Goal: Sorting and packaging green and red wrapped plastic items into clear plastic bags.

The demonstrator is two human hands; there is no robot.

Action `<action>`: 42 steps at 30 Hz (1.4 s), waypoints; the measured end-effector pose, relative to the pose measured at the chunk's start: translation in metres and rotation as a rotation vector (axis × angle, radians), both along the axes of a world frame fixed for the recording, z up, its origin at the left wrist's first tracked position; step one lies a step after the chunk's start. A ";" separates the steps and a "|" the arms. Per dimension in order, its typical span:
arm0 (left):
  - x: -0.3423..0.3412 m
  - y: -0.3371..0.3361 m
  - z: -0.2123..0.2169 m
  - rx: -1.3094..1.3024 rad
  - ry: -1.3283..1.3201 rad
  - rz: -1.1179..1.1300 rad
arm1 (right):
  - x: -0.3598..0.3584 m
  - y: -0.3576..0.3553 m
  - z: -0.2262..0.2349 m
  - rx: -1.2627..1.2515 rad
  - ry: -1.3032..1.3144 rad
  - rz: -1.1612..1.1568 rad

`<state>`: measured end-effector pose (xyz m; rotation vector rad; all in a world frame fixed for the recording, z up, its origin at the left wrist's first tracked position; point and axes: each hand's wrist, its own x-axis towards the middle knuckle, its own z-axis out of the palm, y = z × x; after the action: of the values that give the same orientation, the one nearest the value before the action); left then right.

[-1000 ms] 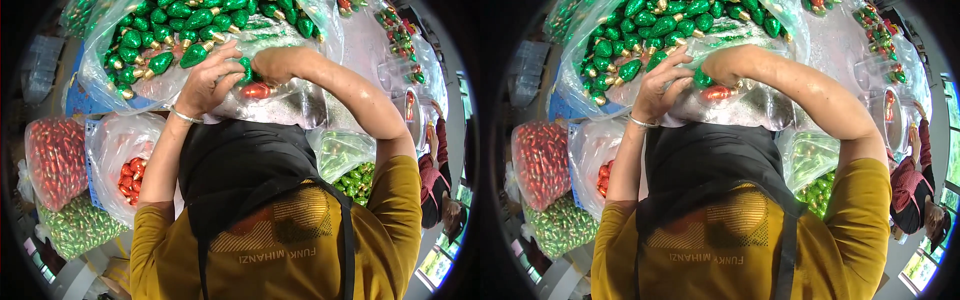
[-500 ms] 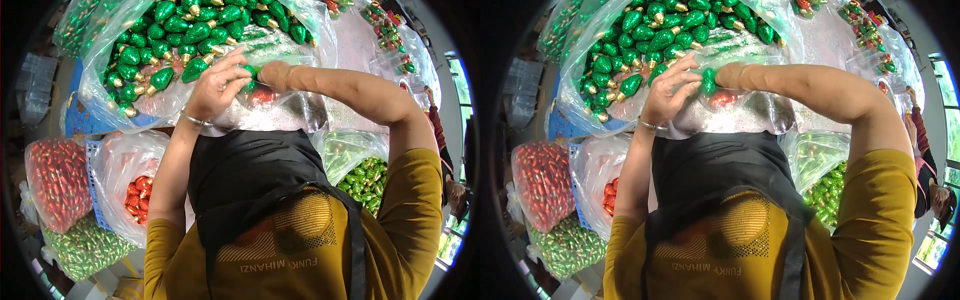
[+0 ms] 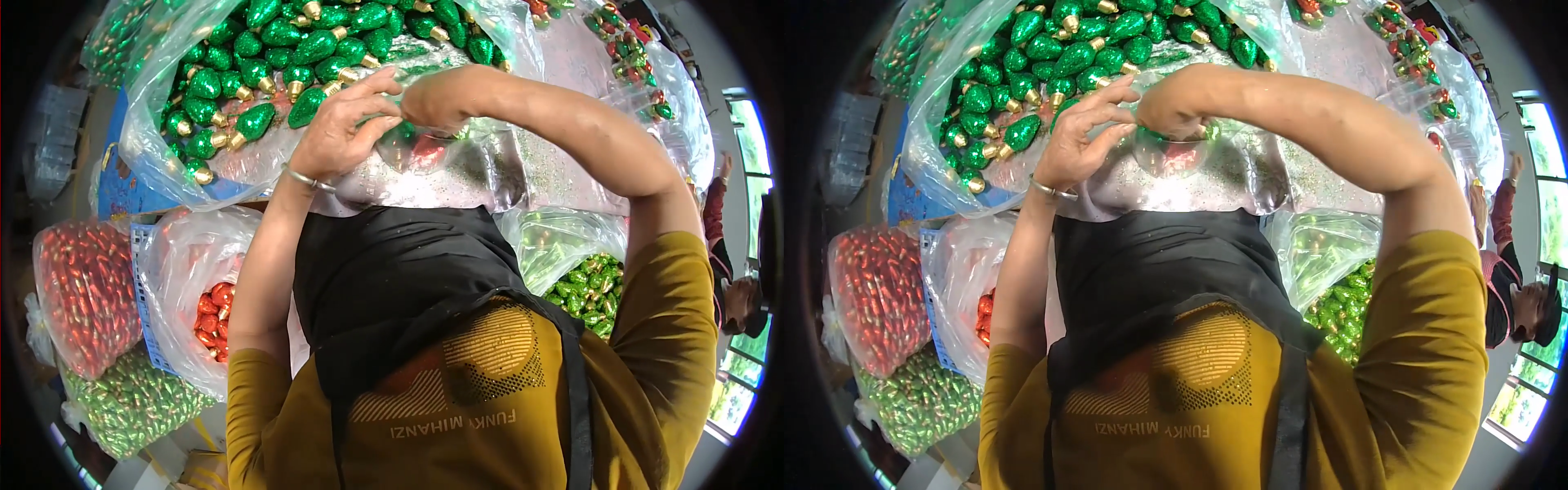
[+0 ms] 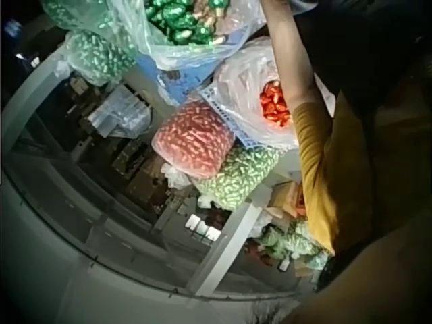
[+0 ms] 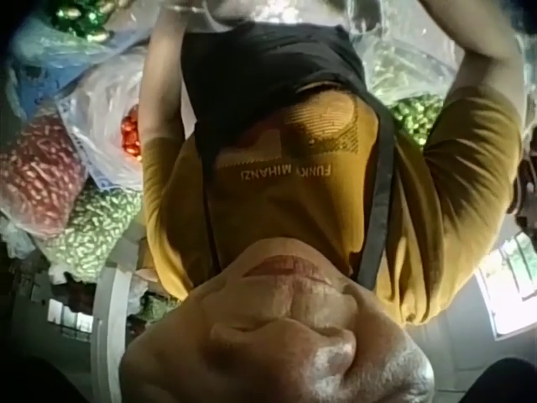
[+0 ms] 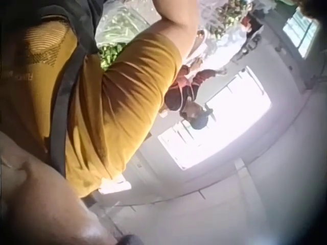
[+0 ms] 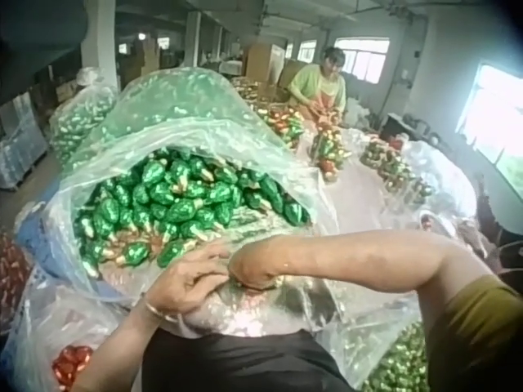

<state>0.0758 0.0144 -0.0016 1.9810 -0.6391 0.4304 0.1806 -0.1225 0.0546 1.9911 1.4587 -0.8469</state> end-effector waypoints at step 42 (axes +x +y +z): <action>-0.097 0.040 0.045 0.331 -0.105 0.504 | -0.015 -0.210 -0.382 0.771 0.510 -1.295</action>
<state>-0.0212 0.0539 0.0435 2.4524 -0.2753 0.7762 0.1654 -0.3328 -0.3274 3.5820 0.4981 -1.4950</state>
